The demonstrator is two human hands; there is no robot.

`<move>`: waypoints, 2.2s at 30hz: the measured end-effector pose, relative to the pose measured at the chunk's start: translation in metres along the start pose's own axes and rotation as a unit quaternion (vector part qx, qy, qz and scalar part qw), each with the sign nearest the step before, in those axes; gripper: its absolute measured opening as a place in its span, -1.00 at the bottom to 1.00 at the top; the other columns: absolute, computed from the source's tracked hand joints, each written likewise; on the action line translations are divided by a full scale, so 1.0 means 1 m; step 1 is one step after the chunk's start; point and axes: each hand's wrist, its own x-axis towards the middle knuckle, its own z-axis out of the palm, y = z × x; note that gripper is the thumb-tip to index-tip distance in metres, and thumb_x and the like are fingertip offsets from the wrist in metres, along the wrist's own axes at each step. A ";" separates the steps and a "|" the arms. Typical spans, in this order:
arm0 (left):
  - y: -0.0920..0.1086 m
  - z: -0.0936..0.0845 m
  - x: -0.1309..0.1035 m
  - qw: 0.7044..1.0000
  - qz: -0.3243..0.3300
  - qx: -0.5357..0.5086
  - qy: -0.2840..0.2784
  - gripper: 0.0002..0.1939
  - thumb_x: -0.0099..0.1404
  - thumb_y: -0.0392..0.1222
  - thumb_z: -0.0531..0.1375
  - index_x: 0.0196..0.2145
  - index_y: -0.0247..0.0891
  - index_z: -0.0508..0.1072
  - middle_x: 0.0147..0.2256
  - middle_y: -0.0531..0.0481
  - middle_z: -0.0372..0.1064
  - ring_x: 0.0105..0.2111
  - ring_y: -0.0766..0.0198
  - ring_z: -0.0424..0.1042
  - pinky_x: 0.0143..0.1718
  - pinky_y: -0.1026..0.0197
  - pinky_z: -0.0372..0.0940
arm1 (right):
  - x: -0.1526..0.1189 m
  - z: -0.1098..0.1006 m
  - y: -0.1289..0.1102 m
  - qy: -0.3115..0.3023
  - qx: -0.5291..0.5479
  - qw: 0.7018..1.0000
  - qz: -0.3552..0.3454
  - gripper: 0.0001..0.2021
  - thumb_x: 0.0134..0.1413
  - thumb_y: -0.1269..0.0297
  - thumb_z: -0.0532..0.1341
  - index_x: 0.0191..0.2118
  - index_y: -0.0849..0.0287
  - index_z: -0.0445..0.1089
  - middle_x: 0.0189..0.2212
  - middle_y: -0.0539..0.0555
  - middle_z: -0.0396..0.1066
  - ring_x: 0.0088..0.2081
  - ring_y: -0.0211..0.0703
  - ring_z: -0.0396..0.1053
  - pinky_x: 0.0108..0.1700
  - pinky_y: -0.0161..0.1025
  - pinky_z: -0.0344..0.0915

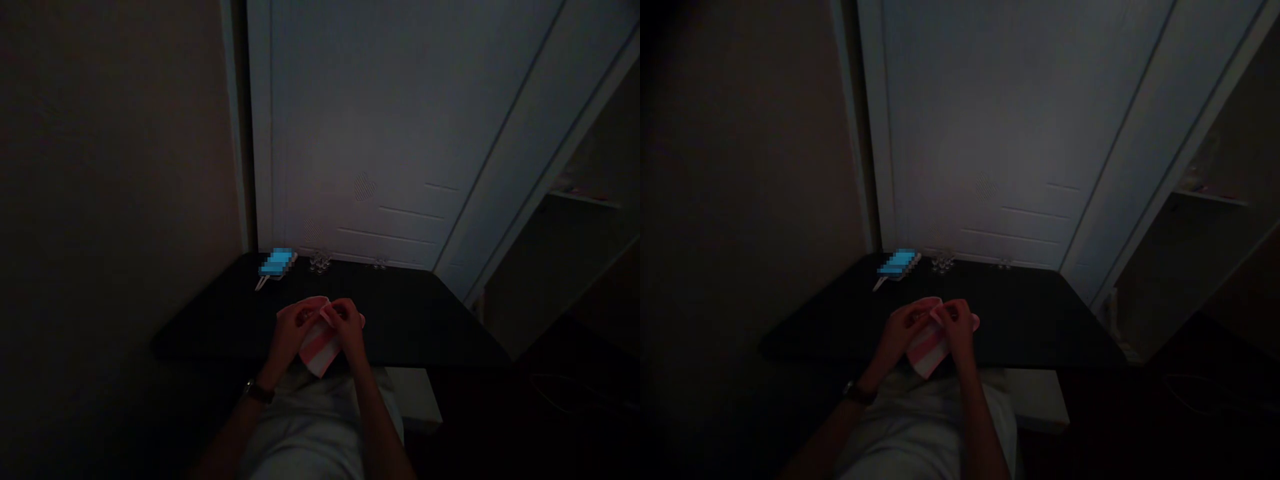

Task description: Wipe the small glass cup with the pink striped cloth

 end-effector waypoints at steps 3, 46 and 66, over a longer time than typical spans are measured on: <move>0.003 0.000 -0.001 1.000 0.007 -0.010 -0.013 -0.72 0.10 -0.22 0.16 -0.19 -0.24 0.46 -0.12 -0.06 0.42 -0.13 0.18 0.38 -0.09 0.17 0.26 | 0.000 0.000 0.002 -0.002 -0.007 1.000 0.007 -0.85 -0.04 0.21 0.16 -0.39 0.18 0.37 -0.43 -0.01 0.35 -0.37 -0.25 0.31 -0.31 -0.34 0.22; 0.004 -0.001 -0.006 0.996 -0.012 0.075 0.054 -0.75 0.13 -0.12 0.13 -0.23 -0.23 0.42 -0.30 -0.01 0.45 -0.35 0.26 0.40 -0.34 0.26 0.27 | 0.001 -0.003 0.001 0.024 0.000 0.999 0.027 -0.77 0.06 0.19 0.01 -0.42 0.17 0.34 -0.49 -0.02 0.34 -0.43 -0.25 0.26 -0.35 -0.35 0.15; 0.002 0.000 -0.007 0.998 -0.022 0.022 0.061 -0.75 0.16 -0.15 0.11 -0.19 -0.21 0.40 -0.24 -0.04 0.45 -0.28 0.22 0.44 -0.28 0.22 0.32 | 0.001 0.001 -0.001 -0.051 0.055 0.997 0.011 -0.86 -0.05 0.26 0.12 -0.31 0.13 0.31 -0.39 -0.01 0.38 -0.33 -0.22 0.34 -0.27 -0.32 0.25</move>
